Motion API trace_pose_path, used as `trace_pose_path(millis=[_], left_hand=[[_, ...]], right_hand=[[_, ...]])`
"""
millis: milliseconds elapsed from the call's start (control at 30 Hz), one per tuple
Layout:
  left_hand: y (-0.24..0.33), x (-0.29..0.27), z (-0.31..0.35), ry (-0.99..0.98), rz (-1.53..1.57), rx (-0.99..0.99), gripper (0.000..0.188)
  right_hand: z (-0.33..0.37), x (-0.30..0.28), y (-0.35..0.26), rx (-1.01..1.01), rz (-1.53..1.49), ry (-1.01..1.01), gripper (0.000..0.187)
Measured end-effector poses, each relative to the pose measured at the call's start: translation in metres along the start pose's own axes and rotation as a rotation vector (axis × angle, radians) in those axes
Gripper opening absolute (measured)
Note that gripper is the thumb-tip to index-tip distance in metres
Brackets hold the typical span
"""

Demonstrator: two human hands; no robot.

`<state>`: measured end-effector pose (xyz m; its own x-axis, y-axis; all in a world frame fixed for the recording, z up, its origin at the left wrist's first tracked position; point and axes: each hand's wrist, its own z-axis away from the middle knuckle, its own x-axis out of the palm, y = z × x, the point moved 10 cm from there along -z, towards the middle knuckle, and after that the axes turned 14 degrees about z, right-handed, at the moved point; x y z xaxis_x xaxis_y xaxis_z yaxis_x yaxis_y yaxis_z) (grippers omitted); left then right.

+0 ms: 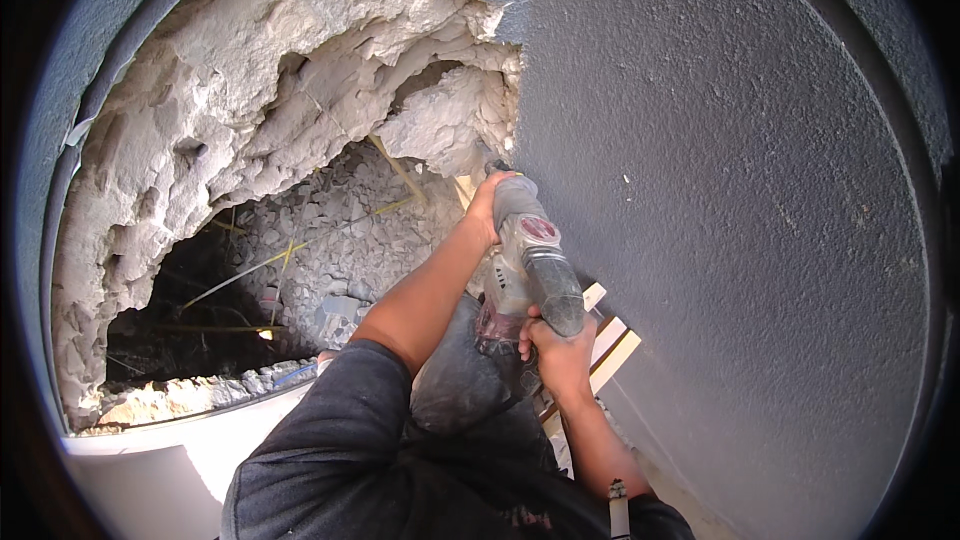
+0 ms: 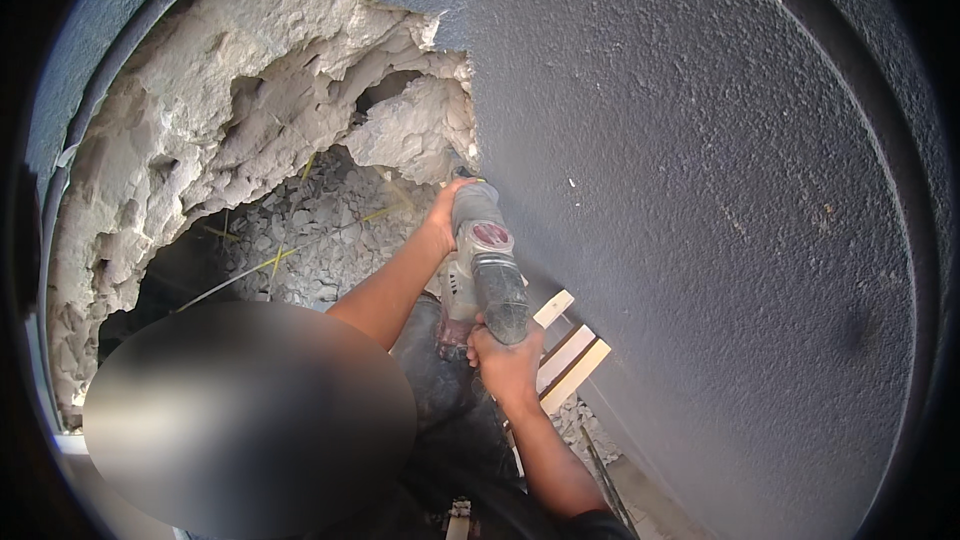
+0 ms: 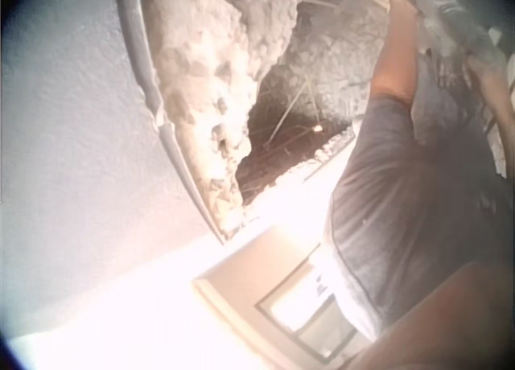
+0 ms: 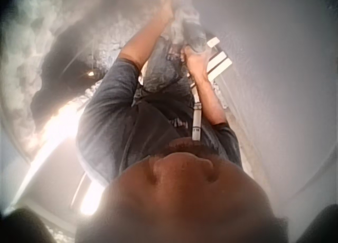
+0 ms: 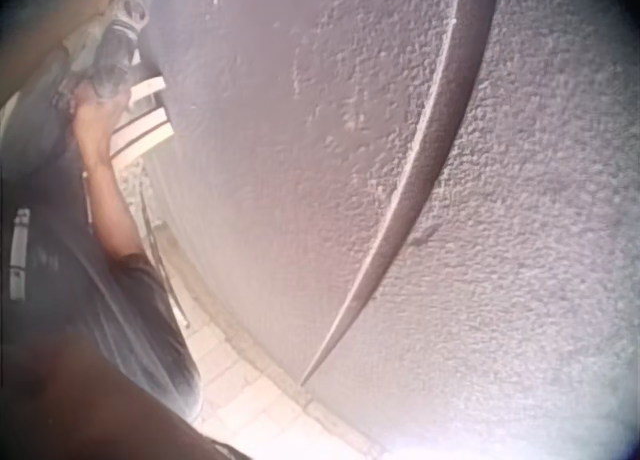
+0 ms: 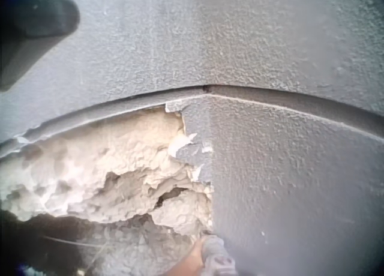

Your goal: The person uses a rotary hammer to break a hole in a concrete wall. The person holds the tool with both hands and repeatedly strikes the wall, enlarging the opening and causing debris to fall.

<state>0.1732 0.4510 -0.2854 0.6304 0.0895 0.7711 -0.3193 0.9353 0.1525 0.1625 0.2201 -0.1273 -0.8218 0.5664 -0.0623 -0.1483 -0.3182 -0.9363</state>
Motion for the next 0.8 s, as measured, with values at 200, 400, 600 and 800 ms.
trace_pose_path(millis=[200, 400, 600, 800], left_hand=[[-0.045, 0.010, 0.019, 0.063, -0.009, 0.002, 0.036], [-0.100, 0.028, 0.033, 0.072, -0.003, -0.012, 0.036], [-0.119, 0.029, 0.031, 0.019, -0.002, 0.004, 0.038], [-0.114, 0.034, 0.043, 0.007, -0.022, -0.003, 0.040]], right_hand=[[0.037, -0.033, 0.007, 0.030, -0.038, 0.034, 0.012], [0.073, -0.086, 0.013, 0.050, -0.101, 0.022, 0.012], [0.087, -0.098, 0.025, 0.033, -0.065, 0.003, 0.011], [0.087, -0.092, 0.016, 0.045, -0.046, -0.011, 0.012]])
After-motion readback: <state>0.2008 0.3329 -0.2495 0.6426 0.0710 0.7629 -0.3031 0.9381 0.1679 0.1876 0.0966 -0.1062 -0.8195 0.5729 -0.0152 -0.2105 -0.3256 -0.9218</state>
